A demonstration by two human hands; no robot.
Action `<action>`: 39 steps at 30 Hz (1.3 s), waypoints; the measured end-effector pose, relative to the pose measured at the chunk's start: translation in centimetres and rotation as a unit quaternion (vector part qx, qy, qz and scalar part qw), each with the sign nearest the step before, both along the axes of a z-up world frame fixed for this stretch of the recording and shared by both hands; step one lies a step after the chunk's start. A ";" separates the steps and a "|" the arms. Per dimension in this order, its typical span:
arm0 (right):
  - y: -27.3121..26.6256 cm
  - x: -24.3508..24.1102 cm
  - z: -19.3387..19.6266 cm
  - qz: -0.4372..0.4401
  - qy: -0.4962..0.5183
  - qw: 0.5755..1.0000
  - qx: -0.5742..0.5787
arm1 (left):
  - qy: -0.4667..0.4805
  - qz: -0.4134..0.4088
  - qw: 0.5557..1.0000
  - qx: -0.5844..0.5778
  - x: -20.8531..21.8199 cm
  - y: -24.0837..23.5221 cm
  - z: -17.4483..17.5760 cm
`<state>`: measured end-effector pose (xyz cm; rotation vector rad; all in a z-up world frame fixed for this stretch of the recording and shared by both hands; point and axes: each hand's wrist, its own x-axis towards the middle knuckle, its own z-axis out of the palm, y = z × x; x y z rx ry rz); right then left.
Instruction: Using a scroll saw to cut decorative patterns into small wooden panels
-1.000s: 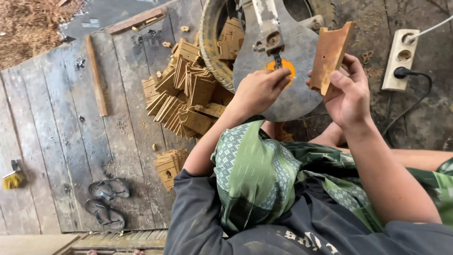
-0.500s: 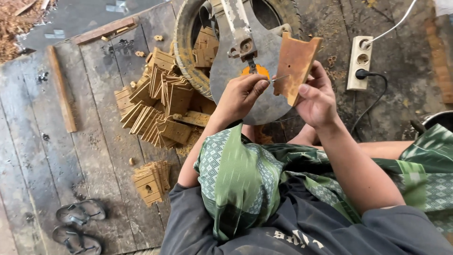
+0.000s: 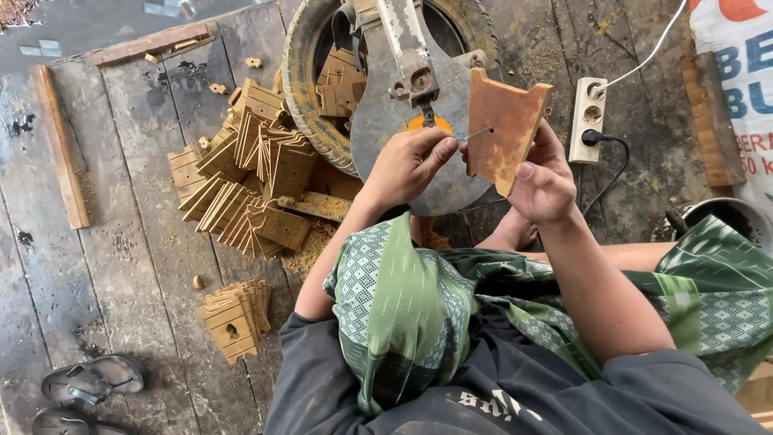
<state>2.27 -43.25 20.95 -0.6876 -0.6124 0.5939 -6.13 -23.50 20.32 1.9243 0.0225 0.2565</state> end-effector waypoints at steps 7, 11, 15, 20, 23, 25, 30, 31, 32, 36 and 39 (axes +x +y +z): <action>-0.4 0.2 -0.1 0.021 0.011 1.000 0.017 | 0.013 -0.028 1.000 0.000 -0.1 0.0 0.5; -1.1 0.3 -1.0 0.015 -0.005 1.000 -0.001 | 0.024 -0.028 0.999 0.007 0.0 0.1 0.5; -1.4 1.6 -1.5 -0.053 -0.231 0.962 -0.138 | 0.020 -0.031 0.999 0.012 0.7 0.0 -0.9; -0.8 0.9 1.0 -0.156 -0.523 0.786 -0.290 | -0.001 -0.065 0.990 -0.127 0.4 0.2 -3.2; -0.1 0.9 0.9 -0.159 -0.553 0.762 -0.298 | 0.059 -0.093 0.931 -0.349 -0.2 1.1 -6.4; 0.3 0.7 1.0 -0.184 -0.569 0.752 -0.276 | 0.094 -0.081 0.850 -0.512 -2.1 0.3 -4.9; 1.3 0.1 1.5 -0.242 -0.626 0.688 -0.274 | 0.089 0.016 0.967 -0.239 -2.7 1.4 -1.0; 1.1 0.0 1.4 -0.248 -0.632 0.679 -0.278 | 0.059 0.085 0.991 -0.088 -2.7 1.6 -1.6; 1.0 -0.2 1.1 -0.248 -0.631 0.681 -0.277 | 0.061 0.087 0.991 -0.087 -3.1 1.6 -2.2; 0.6 -1.0 1.2 -0.182 -0.630 0.704 -0.273 | 0.152 0.128 0.966 0.162 -4.1 0.9 -4.7; 0.4 -1.4 1.7 -0.159 -0.641 0.700 -0.272 | 0.095 0.174 0.960 0.198 -4.6 0.2 -5.8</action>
